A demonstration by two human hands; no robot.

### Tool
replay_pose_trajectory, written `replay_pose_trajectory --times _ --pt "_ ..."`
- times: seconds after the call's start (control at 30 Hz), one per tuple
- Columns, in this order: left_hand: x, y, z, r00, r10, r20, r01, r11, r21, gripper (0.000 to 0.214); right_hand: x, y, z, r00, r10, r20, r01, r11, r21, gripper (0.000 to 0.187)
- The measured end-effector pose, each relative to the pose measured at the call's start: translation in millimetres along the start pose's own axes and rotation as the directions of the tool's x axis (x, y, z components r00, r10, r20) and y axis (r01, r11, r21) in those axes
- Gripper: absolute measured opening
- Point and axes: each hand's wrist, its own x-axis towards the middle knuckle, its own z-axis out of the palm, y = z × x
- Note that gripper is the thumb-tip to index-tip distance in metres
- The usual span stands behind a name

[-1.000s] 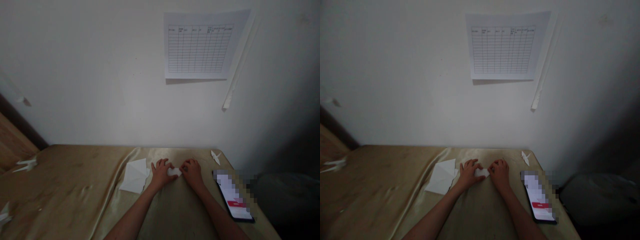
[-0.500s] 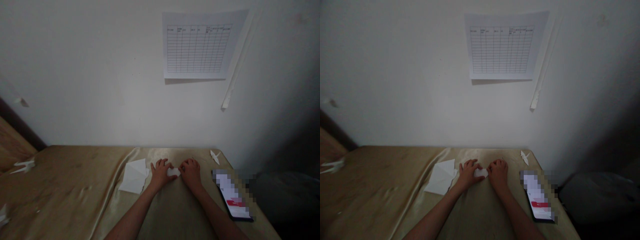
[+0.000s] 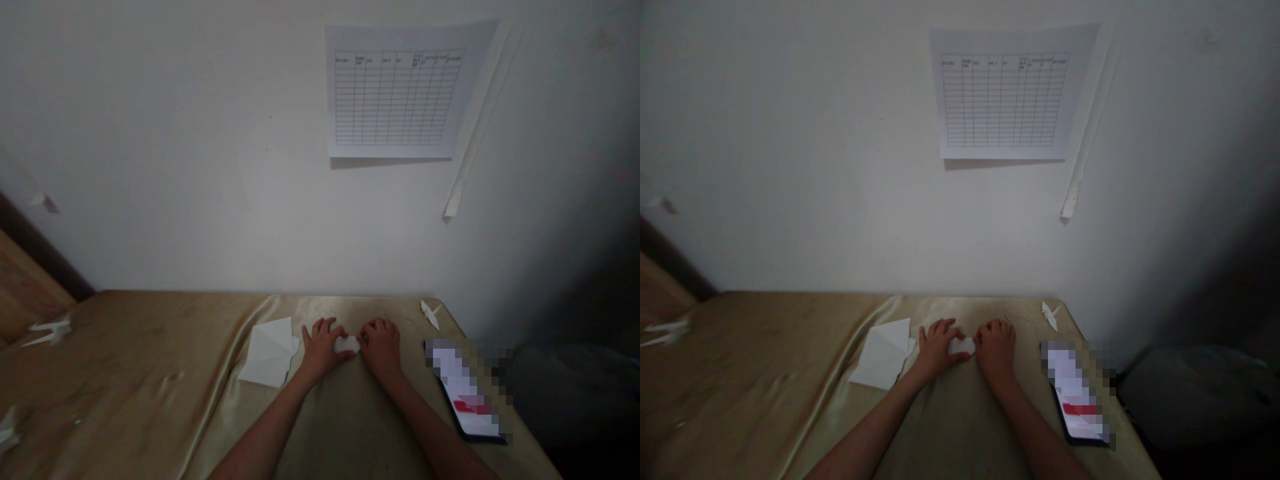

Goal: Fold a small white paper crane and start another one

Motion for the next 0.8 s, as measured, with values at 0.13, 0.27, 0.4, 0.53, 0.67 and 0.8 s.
replay_pose_trajectory --times 0.13,0.27,0.4,0.53,0.67,0.8 --pt "-1 1 -2.3 1.0 0.0 0.014 0.0 1.0 -0.003 0.043 -1 -1 -1 1.0 -0.015 -0.005 0.015 1.0 -0.004 0.01" --pt "-1 2 -3.3 1.0 -0.008 0.019 0.008 1.0 -0.006 0.044 -1 -2 -2 1.0 -0.013 0.01 0.013 1.0 -0.012 0.01" --pt "0 3 -3.2 1.0 -0.013 0.025 0.013 1.0 -0.005 0.047 0 -2 -1 1.0 -0.002 0.02 0.002 1.0 -0.017 0.011" --pt "0 5 -4.2 0.999 -0.018 0.032 0.019 1.0 -0.014 0.051 -1 0 1 1.0 -0.001 0.014 0.001 1.0 -0.012 0.011" --pt "-2 6 -6.2 1.0 -0.001 0.021 0.001 1.0 -0.002 0.049 -2 3 3 1.0 -0.015 0.007 0.014 1.0 0.026 0.014" --pt "-3 7 -8.7 0.998 0.0 0.058 0.0 1.0 0.001 0.043 -1 9 4 1.0 -0.018 0.002 0.018 0.999 0.051 0.012"
